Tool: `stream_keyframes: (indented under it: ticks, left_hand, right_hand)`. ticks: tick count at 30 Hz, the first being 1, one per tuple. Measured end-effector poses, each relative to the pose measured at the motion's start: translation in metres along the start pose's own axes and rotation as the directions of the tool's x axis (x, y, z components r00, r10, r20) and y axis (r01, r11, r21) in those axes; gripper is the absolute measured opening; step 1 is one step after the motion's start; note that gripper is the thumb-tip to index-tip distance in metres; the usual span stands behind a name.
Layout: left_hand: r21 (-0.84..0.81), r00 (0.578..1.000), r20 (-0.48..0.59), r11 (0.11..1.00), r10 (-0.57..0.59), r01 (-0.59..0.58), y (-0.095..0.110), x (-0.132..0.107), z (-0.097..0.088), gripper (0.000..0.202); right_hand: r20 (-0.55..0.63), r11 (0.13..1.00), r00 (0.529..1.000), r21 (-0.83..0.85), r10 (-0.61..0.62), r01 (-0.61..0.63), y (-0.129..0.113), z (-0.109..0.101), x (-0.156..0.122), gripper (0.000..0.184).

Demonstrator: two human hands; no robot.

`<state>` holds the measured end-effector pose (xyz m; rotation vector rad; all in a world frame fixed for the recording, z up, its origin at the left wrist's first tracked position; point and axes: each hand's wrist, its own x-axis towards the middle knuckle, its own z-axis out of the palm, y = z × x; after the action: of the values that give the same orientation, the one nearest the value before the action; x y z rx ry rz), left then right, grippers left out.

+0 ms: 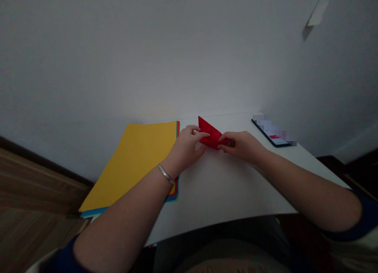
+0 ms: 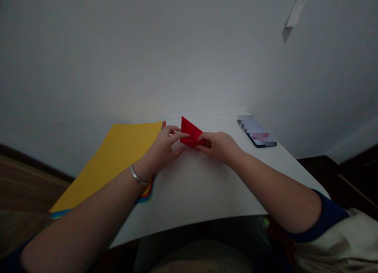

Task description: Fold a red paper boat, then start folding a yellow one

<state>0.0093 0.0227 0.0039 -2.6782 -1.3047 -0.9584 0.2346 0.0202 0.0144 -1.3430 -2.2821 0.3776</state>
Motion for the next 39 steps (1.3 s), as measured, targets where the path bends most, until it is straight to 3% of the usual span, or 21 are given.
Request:
stream_keyframes:
  ticks: [3,10,13,16,18,21,26,31,36,39]
  left_hand:
    - [-0.026,0.999,0.035,0.999,0.035,-0.034,0.005,0.001,0.001,0.026]
    - [0.034,0.997,0.070,0.998,0.041,-0.043,0.003,-0.002,-0.003,0.032]
    - [0.013,0.997,0.074,1.000,0.020,-0.021,0.005,-0.001,-0.005,0.030]
    - [-0.045,0.985,0.170,0.999,0.028,-0.021,0.009,0.000,-0.008,0.024]
    - [-0.099,0.973,0.229,0.995,0.041,-0.019,0.010,0.001,-0.009,0.025]
    - [-0.158,0.976,0.218,0.987,0.015,0.020,0.007,0.003,-0.010,0.026]
    - [-0.117,0.966,0.228,0.982,-0.120,0.150,-0.001,0.005,-0.015,0.027]
    - [-0.149,0.923,0.266,0.934,-0.277,0.323,-0.005,0.006,-0.026,0.032]
    - [-0.253,0.927,0.222,0.900,-0.303,0.354,-0.006,0.006,-0.031,0.049]
    - [-0.170,0.926,0.220,0.923,-0.306,0.346,-0.006,0.005,-0.031,0.046]
  right_hand:
    - [0.057,0.992,0.997,0.121,-0.042,0.034,-0.001,0.003,-0.001,0.018]
    - [0.136,1.000,0.990,0.007,-0.027,0.026,0.001,-0.008,0.000,0.057]
    - [0.147,1.000,0.989,-0.011,-0.019,0.021,0.004,-0.009,0.002,0.057]
    - [0.157,1.000,0.988,-0.015,-0.006,0.008,0.008,-0.005,0.003,0.059]
    - [0.128,0.999,0.992,-0.039,-0.023,0.028,0.012,-0.001,0.004,0.056]
    - [0.013,0.990,0.994,-0.093,-0.106,0.106,0.021,0.003,0.006,0.046]
    - [-0.143,0.961,0.963,-0.191,-0.228,0.199,0.029,0.004,0.007,0.036]
    - [-0.120,0.932,0.952,-0.272,-0.280,0.240,0.031,0.004,0.008,0.033]
    - [-0.084,0.953,0.970,-0.220,-0.229,0.207,0.031,-0.003,0.008,0.013]
    - [-0.059,0.964,0.984,-0.219,-0.167,0.150,0.027,-0.008,0.007,0.012]
